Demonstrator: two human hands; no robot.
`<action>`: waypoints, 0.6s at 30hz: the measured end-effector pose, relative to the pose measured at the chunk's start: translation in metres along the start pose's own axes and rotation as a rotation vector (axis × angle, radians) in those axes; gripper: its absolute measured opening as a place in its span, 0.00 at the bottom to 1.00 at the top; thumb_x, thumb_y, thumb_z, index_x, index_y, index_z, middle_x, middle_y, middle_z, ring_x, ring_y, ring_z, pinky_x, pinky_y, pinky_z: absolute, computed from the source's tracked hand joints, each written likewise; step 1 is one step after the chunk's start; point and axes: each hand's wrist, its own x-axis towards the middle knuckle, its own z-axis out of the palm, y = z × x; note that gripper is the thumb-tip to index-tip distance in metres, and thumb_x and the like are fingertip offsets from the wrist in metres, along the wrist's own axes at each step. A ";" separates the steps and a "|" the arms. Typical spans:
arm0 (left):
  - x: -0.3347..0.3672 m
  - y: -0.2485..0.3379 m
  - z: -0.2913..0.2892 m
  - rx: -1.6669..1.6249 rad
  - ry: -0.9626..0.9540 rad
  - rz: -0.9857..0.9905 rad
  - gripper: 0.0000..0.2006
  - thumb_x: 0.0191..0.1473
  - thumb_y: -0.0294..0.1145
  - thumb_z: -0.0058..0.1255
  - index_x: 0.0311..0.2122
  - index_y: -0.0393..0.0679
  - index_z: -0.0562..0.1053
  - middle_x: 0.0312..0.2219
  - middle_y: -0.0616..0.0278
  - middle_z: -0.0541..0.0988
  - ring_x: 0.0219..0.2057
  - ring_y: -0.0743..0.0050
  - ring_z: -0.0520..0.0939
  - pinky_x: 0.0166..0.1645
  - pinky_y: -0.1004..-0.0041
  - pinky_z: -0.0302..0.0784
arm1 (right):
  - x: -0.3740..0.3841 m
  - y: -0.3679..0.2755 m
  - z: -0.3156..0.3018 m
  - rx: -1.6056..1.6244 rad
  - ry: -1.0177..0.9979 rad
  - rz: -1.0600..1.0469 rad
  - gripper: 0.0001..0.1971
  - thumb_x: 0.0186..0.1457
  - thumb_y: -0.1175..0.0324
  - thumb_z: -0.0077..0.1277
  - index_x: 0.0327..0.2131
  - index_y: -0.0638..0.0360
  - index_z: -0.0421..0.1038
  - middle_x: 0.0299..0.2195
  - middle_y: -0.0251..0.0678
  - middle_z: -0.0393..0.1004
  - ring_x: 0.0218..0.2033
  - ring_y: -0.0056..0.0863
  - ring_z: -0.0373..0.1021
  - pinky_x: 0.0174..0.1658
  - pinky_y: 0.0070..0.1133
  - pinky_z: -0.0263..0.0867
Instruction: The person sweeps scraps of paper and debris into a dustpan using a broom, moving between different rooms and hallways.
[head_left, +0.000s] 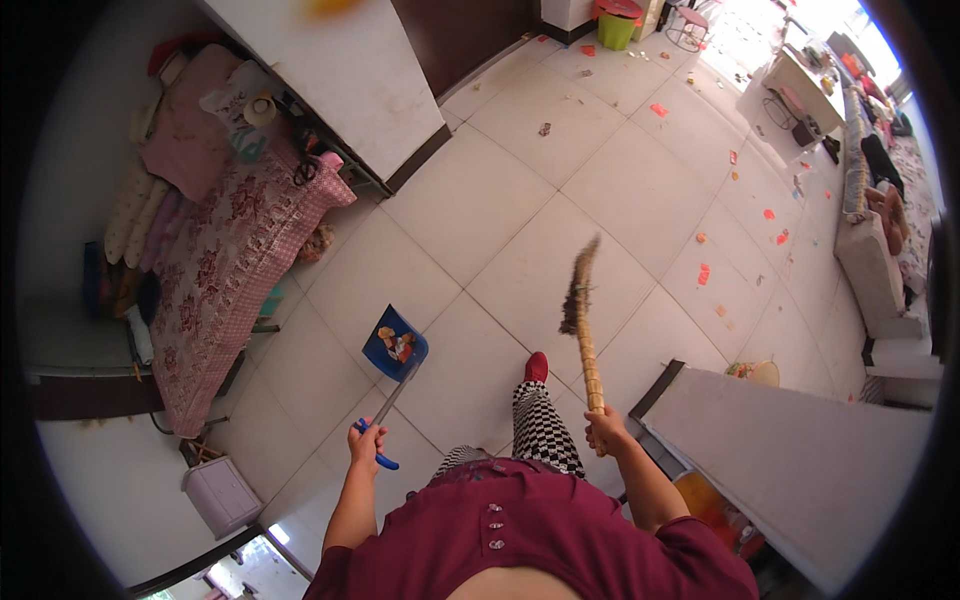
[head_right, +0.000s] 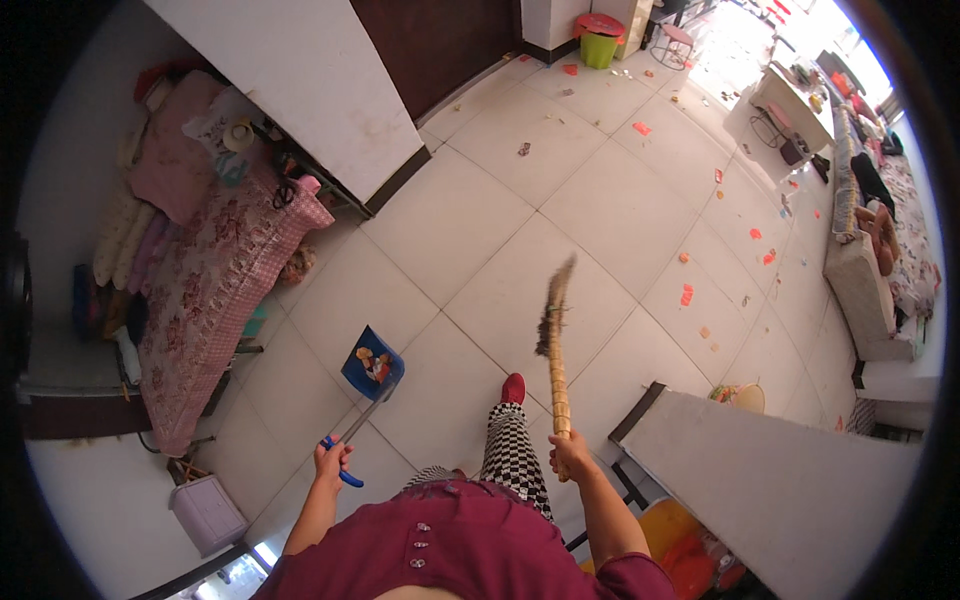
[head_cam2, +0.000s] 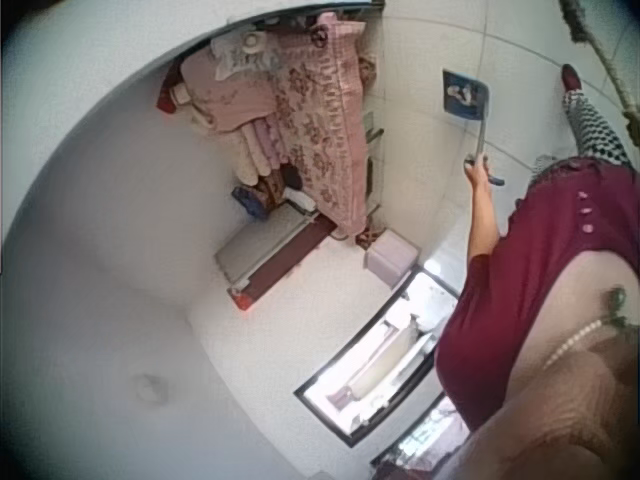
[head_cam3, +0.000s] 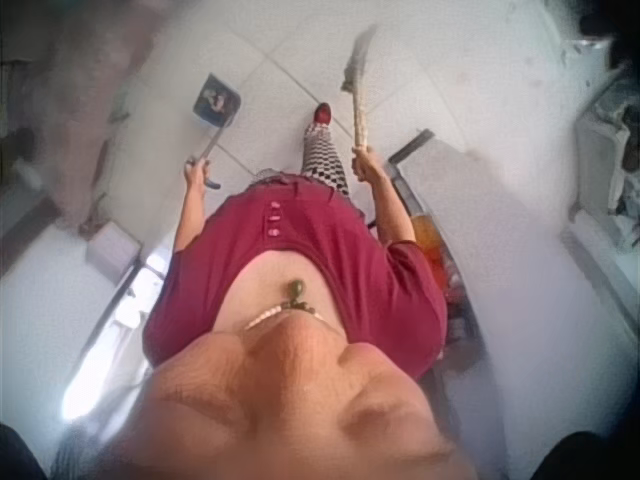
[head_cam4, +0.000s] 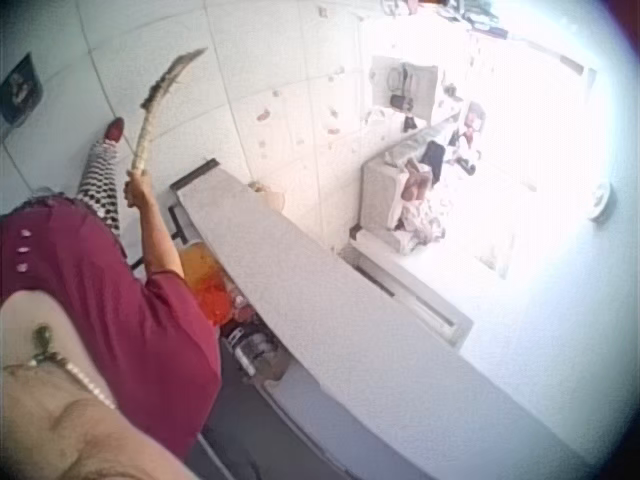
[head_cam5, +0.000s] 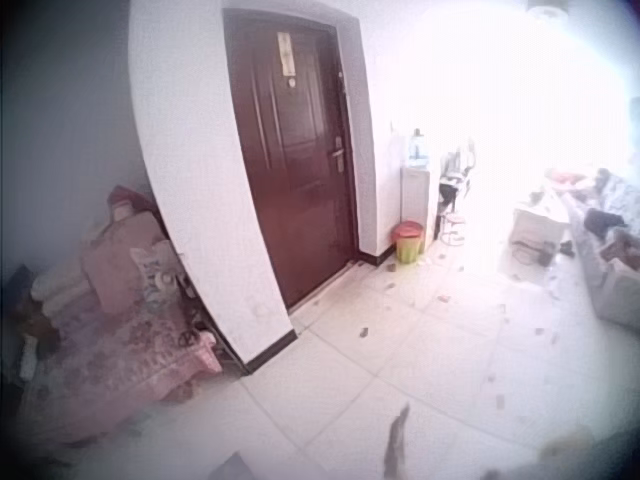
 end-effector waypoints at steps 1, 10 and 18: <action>-0.002 0.007 0.006 -0.039 0.043 -0.015 0.15 0.46 0.24 0.44 0.41 0.42 0.60 0.22 0.57 0.73 0.14 0.83 0.66 0.14 0.83 0.57 | 0.006 -0.011 0.007 -0.085 -0.023 0.007 0.12 0.49 0.67 0.46 0.36 0.55 0.56 0.18 0.36 0.62 0.13 0.25 0.60 0.13 0.23 0.59; -0.011 0.031 0.037 -0.156 0.168 -0.017 0.11 0.46 0.26 0.45 0.37 0.41 0.63 0.20 0.57 0.72 0.11 0.85 0.64 0.12 0.84 0.54 | 0.084 -0.105 0.090 -0.287 -0.166 -0.031 0.22 0.46 0.73 0.48 0.48 0.59 0.59 0.19 0.35 0.65 0.13 0.22 0.61 0.11 0.19 0.57; 0.010 0.053 0.053 -0.260 0.178 -0.047 0.09 0.46 0.27 0.46 0.35 0.41 0.65 0.19 0.56 0.72 0.10 0.84 0.63 0.11 0.83 0.53 | 0.116 -0.230 0.047 -0.333 0.051 -0.052 0.16 0.43 0.79 0.45 0.39 0.63 0.61 0.15 0.36 0.63 0.10 0.22 0.60 0.08 0.17 0.52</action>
